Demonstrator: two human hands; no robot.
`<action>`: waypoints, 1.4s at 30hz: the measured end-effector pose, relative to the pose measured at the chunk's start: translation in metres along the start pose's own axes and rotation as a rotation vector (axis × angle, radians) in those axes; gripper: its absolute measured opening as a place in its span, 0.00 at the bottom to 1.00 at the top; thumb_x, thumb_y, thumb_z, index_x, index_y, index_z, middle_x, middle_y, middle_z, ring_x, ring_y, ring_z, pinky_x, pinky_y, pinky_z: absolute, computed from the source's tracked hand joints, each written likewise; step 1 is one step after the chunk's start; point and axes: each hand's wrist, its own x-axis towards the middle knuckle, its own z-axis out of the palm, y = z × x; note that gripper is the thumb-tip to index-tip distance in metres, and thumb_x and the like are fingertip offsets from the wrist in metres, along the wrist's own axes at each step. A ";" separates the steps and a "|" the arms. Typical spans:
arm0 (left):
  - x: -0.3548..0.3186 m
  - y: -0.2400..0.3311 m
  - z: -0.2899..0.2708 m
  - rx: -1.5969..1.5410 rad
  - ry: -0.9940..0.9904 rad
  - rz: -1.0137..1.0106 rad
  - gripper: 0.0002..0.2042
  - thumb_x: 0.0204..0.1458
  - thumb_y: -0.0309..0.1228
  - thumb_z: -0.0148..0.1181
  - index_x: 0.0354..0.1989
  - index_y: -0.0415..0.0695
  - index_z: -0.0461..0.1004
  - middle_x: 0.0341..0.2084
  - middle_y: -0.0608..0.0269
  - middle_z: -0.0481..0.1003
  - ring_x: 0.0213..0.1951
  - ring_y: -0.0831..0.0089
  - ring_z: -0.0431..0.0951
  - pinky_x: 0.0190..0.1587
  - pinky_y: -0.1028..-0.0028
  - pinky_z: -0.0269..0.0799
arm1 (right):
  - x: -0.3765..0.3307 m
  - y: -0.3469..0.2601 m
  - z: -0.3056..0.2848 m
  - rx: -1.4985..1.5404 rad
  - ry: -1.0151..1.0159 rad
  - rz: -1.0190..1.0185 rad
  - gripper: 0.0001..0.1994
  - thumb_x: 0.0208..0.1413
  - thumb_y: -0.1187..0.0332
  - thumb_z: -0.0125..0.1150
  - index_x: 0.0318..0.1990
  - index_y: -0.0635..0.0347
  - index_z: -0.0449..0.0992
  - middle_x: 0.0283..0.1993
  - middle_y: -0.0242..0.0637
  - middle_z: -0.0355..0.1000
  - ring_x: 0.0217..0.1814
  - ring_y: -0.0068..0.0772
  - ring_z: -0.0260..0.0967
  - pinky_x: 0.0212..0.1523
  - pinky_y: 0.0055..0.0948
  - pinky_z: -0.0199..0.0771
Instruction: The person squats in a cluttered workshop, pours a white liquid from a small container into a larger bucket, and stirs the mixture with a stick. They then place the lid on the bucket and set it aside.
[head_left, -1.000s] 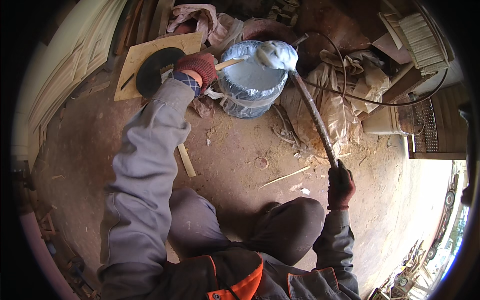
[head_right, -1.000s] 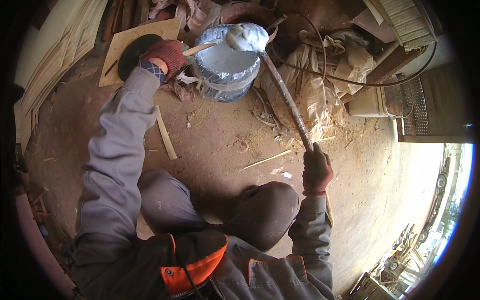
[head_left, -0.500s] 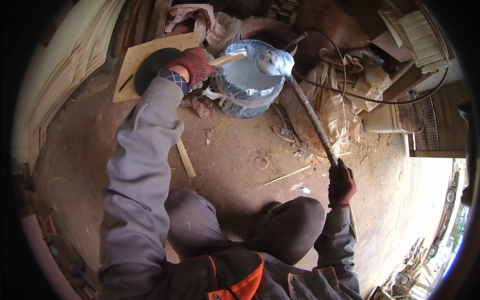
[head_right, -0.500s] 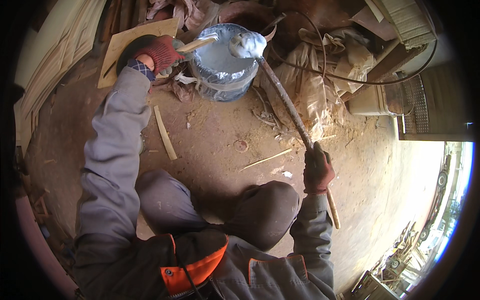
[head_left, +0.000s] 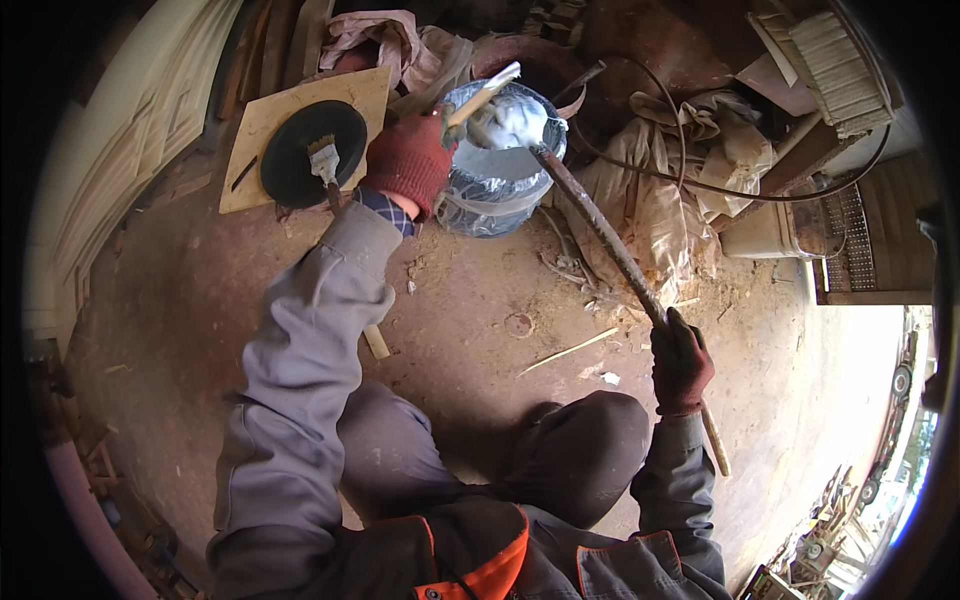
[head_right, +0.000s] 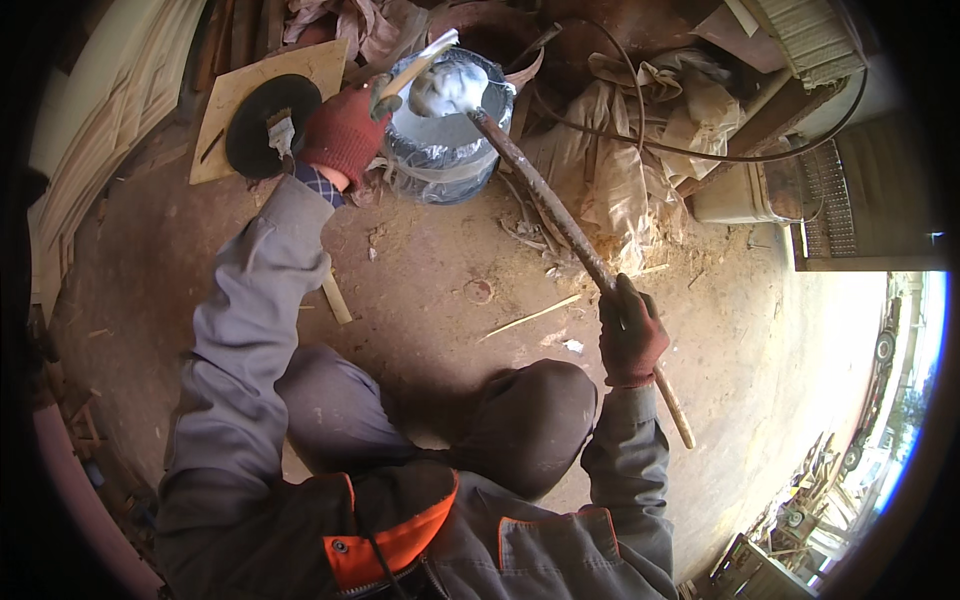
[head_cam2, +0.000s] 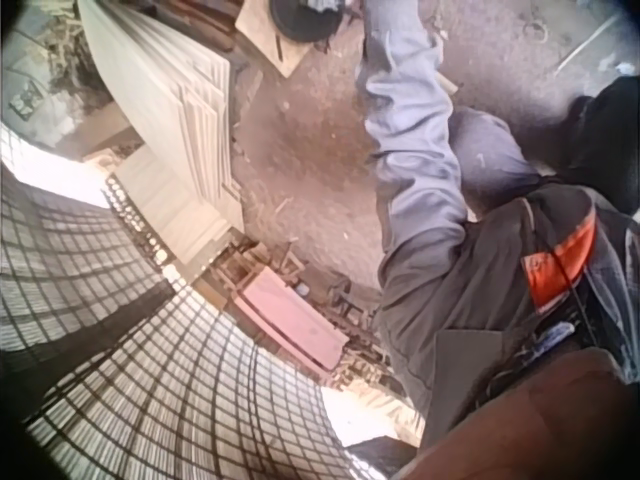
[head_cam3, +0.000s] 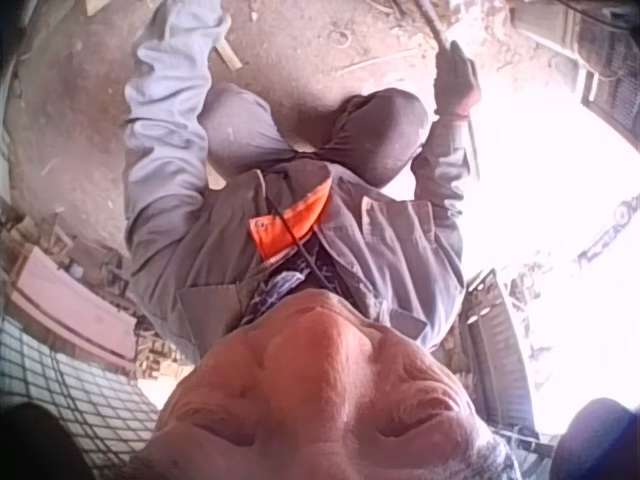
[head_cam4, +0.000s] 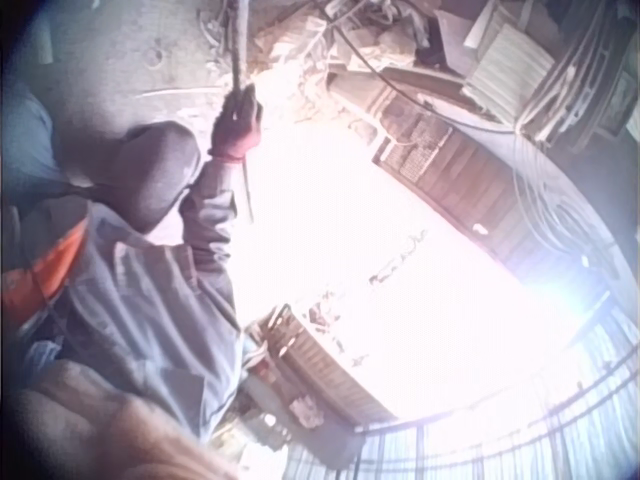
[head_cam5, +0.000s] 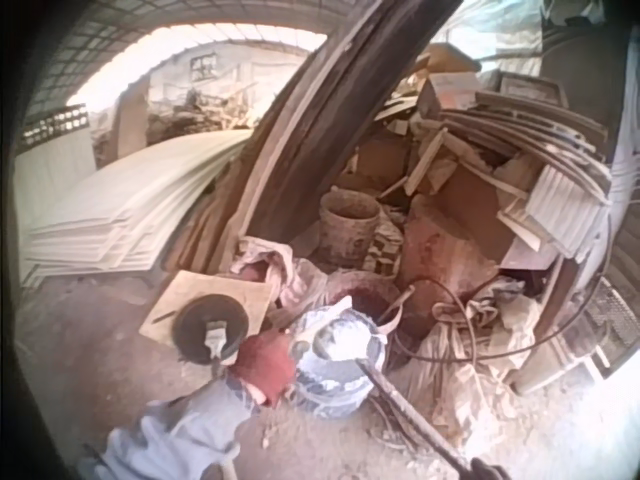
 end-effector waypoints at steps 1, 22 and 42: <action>0.005 -0.002 0.001 -0.008 0.001 -0.005 0.22 0.60 0.45 0.69 0.59 0.51 0.80 0.47 0.51 0.84 0.48 0.46 0.85 0.46 0.50 0.83 | 0.001 -0.002 -0.002 -0.011 0.008 -0.017 0.19 0.58 0.69 0.78 0.58 0.53 0.85 0.43 0.41 0.85 0.40 0.44 0.86 0.39 0.37 0.84; -0.002 -0.012 0.025 -0.169 -0.017 -0.005 0.19 0.56 0.40 0.72 0.54 0.48 0.83 0.43 0.50 0.85 0.47 0.46 0.85 0.49 0.52 0.81 | 0.006 -0.014 -0.012 -0.077 0.044 -0.061 0.20 0.57 0.68 0.78 0.58 0.51 0.86 0.42 0.40 0.84 0.39 0.43 0.85 0.38 0.38 0.84; -0.019 -0.052 0.026 -0.064 -0.121 0.107 0.20 0.58 0.38 0.70 0.59 0.48 0.80 0.50 0.56 0.83 0.52 0.52 0.84 0.53 0.54 0.81 | 0.012 -0.010 -0.005 -0.063 0.034 -0.012 0.19 0.57 0.66 0.79 0.56 0.52 0.87 0.43 0.41 0.85 0.41 0.45 0.86 0.42 0.38 0.85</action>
